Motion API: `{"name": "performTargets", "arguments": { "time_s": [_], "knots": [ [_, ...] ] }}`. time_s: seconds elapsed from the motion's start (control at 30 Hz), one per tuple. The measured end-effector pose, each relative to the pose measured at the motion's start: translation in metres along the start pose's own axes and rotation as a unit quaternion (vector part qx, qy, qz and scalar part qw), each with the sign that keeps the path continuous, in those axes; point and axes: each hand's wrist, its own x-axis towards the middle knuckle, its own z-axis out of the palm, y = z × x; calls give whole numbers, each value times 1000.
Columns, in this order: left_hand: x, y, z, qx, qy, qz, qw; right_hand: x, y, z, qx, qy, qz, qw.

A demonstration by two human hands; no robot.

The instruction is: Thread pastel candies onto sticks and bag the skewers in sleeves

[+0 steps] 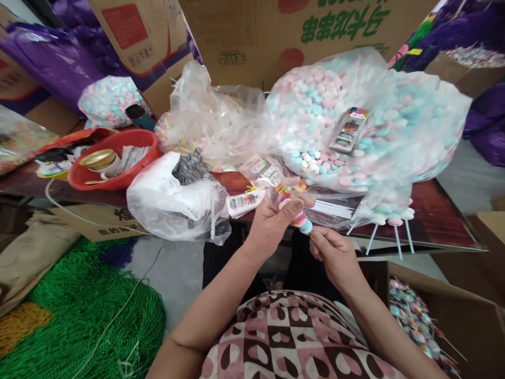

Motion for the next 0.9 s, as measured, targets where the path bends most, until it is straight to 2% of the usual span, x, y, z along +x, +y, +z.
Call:
{"name": "performTargets", "arguments": {
  "time_s": [0.13,0.33,0.57,0.7,0.8,0.9],
  "knots": [
    [0,-5,6,-7,34,-1,999,0,-2,10,9,-20,1,1000],
    [12,-2,0,-44,71,0,997,-3,-9,9,-56,-79,-4,995],
    [-1,-10,-9,-5,44,-46,998,-4,1,12,-26,-73,17,997],
    [0,6,-21,-72,40,-21,996,-3,5,12,-35,-78,12,996],
    [9,18,-25,-101,77,4,992,-6,6,12,-60,-85,16,994],
    [15,17,-21,-99,112,-10,989,-9,5,15,-71,-84,28,993]
  ]
}}
